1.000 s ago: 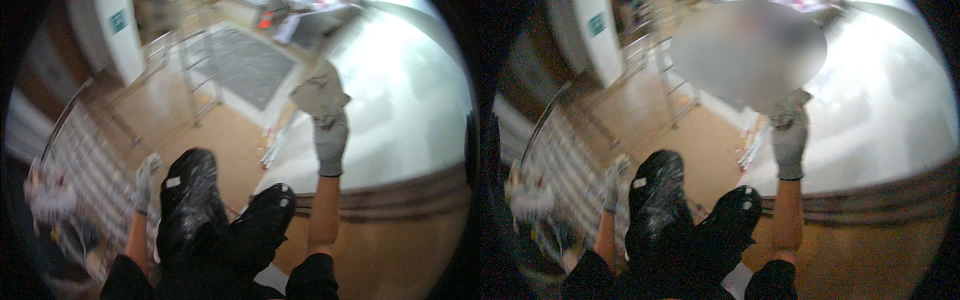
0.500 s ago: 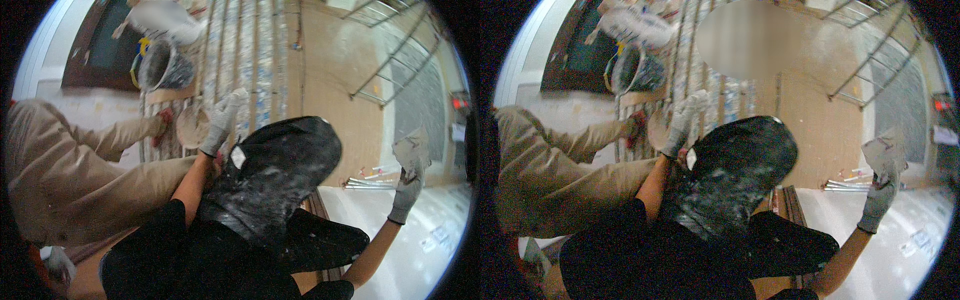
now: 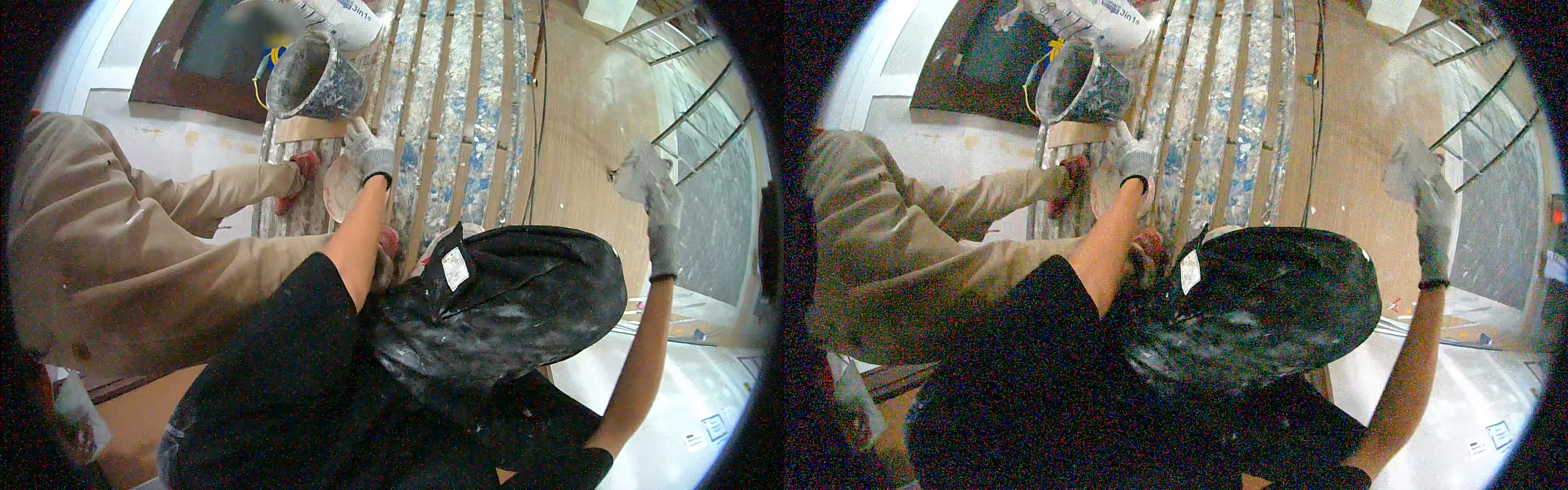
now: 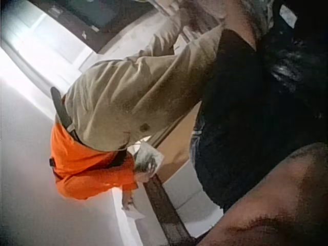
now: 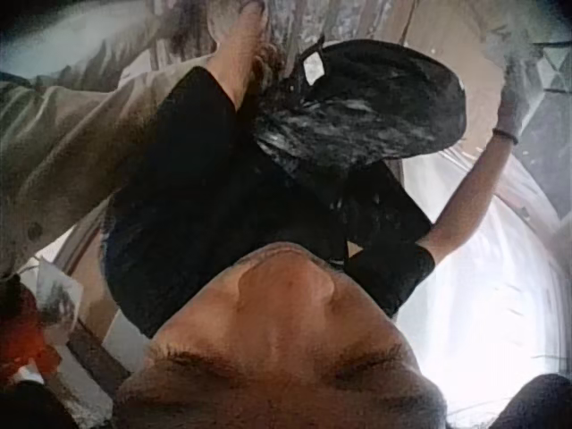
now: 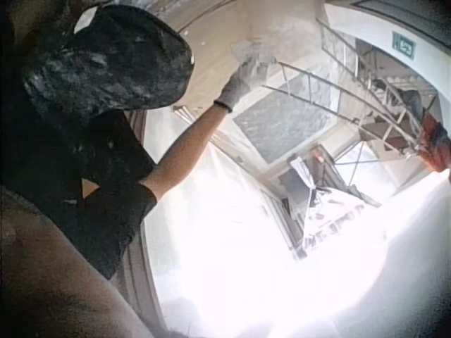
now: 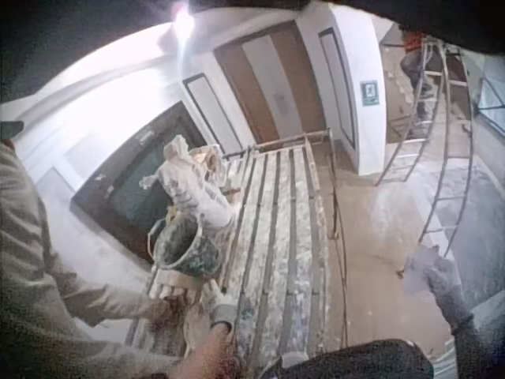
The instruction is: The person applies joint compound to the upper edge of a door frame using a putty knife. They scoop the compound from a small container onto the putty knife and smooth it along the seam between the frame and the wall.
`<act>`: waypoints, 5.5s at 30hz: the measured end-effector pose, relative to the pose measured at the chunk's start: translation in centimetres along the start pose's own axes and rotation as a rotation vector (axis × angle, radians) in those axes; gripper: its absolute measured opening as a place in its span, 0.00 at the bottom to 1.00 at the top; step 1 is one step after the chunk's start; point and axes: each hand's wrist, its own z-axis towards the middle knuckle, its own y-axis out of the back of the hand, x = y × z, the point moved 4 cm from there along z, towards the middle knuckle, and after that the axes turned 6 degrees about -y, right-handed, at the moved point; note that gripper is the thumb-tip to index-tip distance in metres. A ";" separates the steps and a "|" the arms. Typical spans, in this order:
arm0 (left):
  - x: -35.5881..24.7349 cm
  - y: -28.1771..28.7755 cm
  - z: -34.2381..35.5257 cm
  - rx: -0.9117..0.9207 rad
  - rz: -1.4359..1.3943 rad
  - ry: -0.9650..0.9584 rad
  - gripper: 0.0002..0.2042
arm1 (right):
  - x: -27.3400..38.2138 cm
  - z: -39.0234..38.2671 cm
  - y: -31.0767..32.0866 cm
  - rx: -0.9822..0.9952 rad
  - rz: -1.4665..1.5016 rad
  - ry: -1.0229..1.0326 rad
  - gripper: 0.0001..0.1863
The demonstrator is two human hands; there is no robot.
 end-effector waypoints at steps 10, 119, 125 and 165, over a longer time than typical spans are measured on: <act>0.9 -5.8 7.3 0.858 0.504 -0.678 0.19 | -5.0 -0.1 -4.5 -0.255 0.234 -0.170 0.14; 12.1 -3.1 2.2 0.584 -0.109 -1.404 0.22 | -13.6 -4.4 -18.4 0.002 0.086 -0.298 0.20; 2.7 -3.3 1.4 0.367 0.151 -1.596 0.18 | -11.7 -5.3 -18.5 -0.026 0.033 -0.295 0.20; -6.1 3.4 5.6 0.911 0.109 -1.635 0.18 | -5.7 -9.6 -33.1 0.359 0.085 -0.158 0.22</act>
